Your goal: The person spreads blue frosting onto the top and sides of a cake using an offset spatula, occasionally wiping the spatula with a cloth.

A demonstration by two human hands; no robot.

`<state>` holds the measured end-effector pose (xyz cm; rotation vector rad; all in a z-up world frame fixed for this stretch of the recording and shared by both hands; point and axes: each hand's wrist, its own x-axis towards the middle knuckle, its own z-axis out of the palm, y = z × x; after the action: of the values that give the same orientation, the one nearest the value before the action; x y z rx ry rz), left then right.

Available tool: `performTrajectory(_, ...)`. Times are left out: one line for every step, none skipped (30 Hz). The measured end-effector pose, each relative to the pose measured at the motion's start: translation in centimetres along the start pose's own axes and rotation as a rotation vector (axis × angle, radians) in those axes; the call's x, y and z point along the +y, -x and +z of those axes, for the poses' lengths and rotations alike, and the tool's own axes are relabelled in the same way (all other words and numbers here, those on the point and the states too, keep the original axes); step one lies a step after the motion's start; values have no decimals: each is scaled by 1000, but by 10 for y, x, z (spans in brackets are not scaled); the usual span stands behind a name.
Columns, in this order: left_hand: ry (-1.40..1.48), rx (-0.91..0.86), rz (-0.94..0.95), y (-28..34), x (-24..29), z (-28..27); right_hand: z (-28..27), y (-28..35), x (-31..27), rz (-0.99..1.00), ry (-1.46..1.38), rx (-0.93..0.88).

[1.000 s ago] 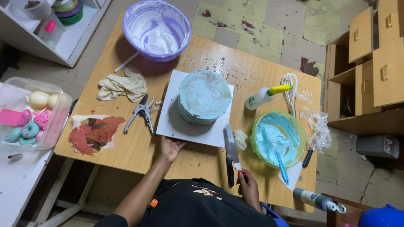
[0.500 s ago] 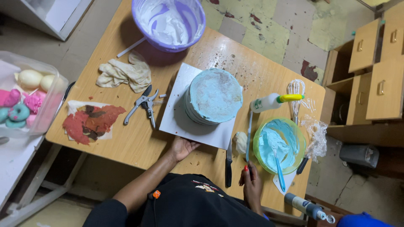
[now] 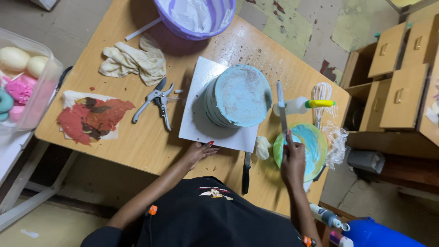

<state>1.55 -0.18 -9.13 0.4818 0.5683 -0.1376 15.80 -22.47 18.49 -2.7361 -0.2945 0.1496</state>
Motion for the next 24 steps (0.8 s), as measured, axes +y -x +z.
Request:
performTrajectory(5, -13, -8, 2, 3, 7, 2, 6, -6, 7, 12, 8)
performTrajectory(4, -9, -25, 7, 7, 11, 6, 12, -13, 46, -2, -19)
performTrajectory(3, -4, -42, 12, 12, 15, 10, 18, -20, 86, -16, -45)
performTrajectory(7, -5, -41, 11, 12, 18, 15, 20, -20, 84, -13, -45)
performTrajectory(3, -5, -44, 11, 11, 20, 19, 22, -19, 89, 19, -65)
performTrajectory(-2, 0, -44, 12, 12, 21, 25, 24, -20, 93, 47, -87)
performTrajectory(1, 4, -41, 10, 7, 21, 26, 32, -37, 89, 48, -90)
performTrajectory(8, 6, -39, 8, 4, 21, 27, 39, -54, 112, -6, -104)
performTrajectory(15, 8, -36, 5, 0, 21, 28, 46, -71, 136, -60, -117)
performTrajectory(15, 7, -35, 1, -3, 18, 39, 50, -73, 136, -60, -116)
performTrajectory(-7, 3, -29, -3, -6, 16, 51, 54, -75, -47, -9, -142)
performTrajectory(-32, -3, -25, -7, -11, 13, 62, 59, -76, -225, 43, -164)
performTrajectory(-35, -7, -28, -4, -5, 18, 60, 55, -79, -222, 43, -161)
performTrajectory(-54, 5, -29, 0, 1, 23, 59, 50, -82, -279, 64, -150)
performTrajectory(-72, 16, -30, 5, 8, 26, 57, 46, -87, -336, 86, -139)
performTrajectory(-69, 20, -20, -1, 4, 18, 55, 36, -73, -346, 85, -140)
performTrajectory(-97, 25, -13, -7, 1, 8, 54, 26, -60, -403, 184, -14)
performTrajectory(-116, 35, -5, -11, -5, -1, 53, 15, -47, -466, 284, 108)
performTrajectory(-104, 43, 6, -13, -4, -6, 36, 9, -47, -483, 285, 102)
performTrajectory(-126, 41, 32, -15, -3, -11, 19, 3, -47, -453, 328, 136)
performTrajectory(-149, 39, 56, -16, -2, -16, 3, -3, -49, -423, 371, 172)
performTrajectory(-135, 49, 65, -32, -16, -26, -10, -16, -58, -440, 372, 163)
performTrajectory(-106, 38, 99, -48, -30, -36, -22, -29, -69, -507, 430, 159)
performTrajectory(-81, 26, 130, -64, -43, -47, -33, -41, -79, -569, 486, 156)
